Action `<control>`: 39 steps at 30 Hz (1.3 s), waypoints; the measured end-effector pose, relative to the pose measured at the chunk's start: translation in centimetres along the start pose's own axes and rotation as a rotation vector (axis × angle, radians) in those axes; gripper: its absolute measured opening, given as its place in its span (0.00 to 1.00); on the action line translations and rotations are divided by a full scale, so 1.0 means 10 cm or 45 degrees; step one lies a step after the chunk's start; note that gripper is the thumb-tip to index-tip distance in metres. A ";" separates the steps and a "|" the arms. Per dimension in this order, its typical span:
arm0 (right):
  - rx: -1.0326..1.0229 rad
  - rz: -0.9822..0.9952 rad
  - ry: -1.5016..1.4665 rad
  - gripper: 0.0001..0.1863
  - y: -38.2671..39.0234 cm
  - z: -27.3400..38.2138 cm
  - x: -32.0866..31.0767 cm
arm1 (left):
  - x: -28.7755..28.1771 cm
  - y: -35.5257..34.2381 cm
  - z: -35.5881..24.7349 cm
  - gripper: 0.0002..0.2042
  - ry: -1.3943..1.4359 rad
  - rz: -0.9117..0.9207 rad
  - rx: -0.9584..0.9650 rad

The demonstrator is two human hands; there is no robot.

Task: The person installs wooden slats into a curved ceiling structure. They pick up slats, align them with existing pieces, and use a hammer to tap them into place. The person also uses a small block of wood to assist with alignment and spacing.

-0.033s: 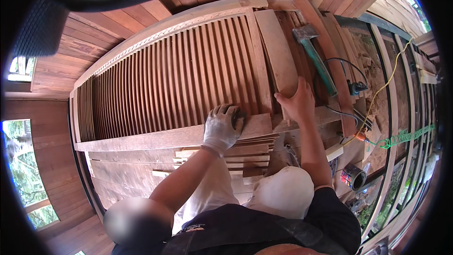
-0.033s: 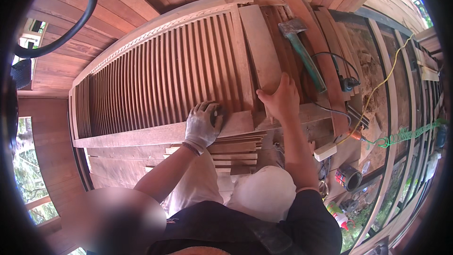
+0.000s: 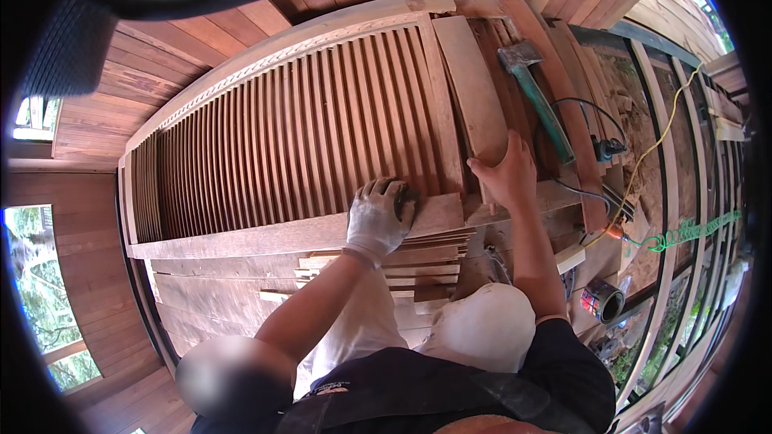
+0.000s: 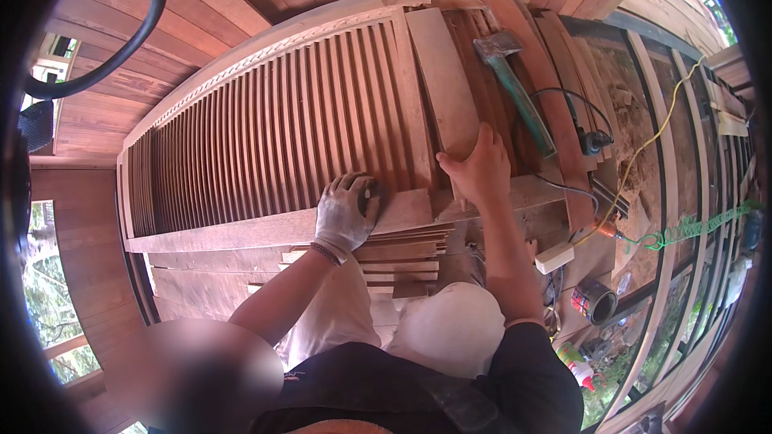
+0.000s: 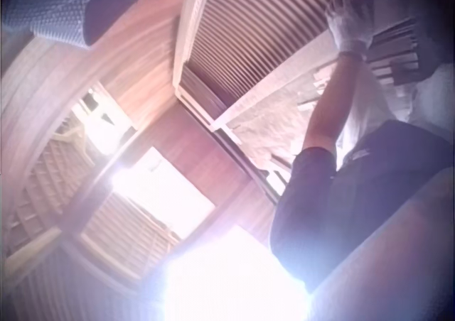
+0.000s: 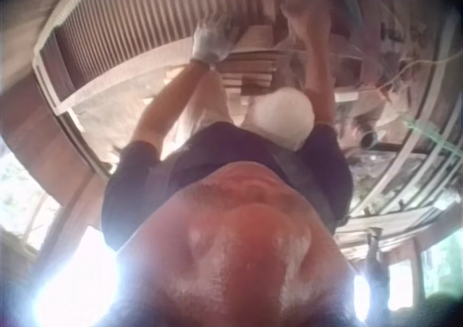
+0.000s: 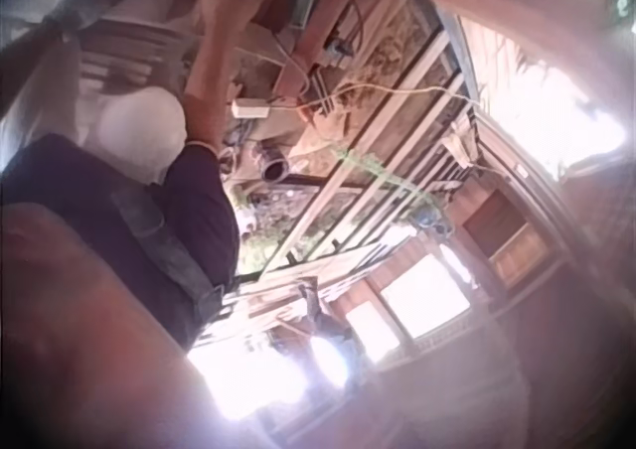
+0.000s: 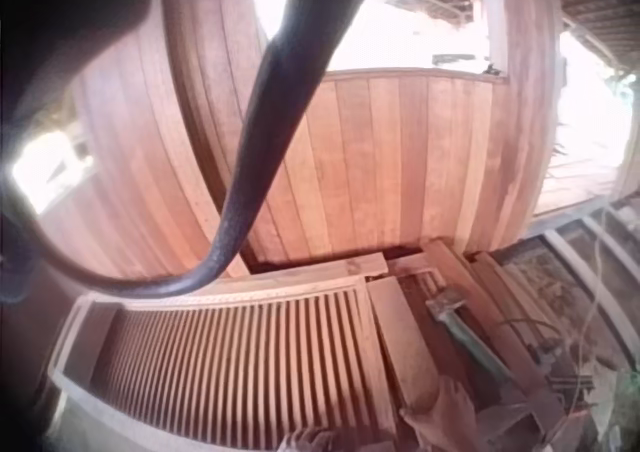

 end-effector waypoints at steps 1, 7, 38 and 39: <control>-0.003 0.013 -0.010 0.50 -0.01 0.00 0.01 | 0.00 0.00 0.00 0.17 -0.010 -0.006 0.000; -0.031 -0.019 -0.091 0.54 -0.05 0.05 0.03 | 0.00 -0.07 0.00 0.17 0.001 -0.031 0.007; 0.024 0.157 -0.360 0.58 -0.06 0.02 0.07 | 0.03 -0.06 0.02 0.18 0.061 0.067 -0.012; 0.014 0.133 -0.337 0.58 -0.06 0.05 0.03 | 0.02 -0.07 0.01 0.17 0.063 0.041 -0.002</control>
Point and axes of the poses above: each hand's wrist, its own y-axis away from the middle knuckle, its own x-axis out of the palm, z = x × y, the point moved 9 cm from there along -y, towards the middle knuckle, and after that the axes turned 5 degrees about -z, right-handed, at the moved point
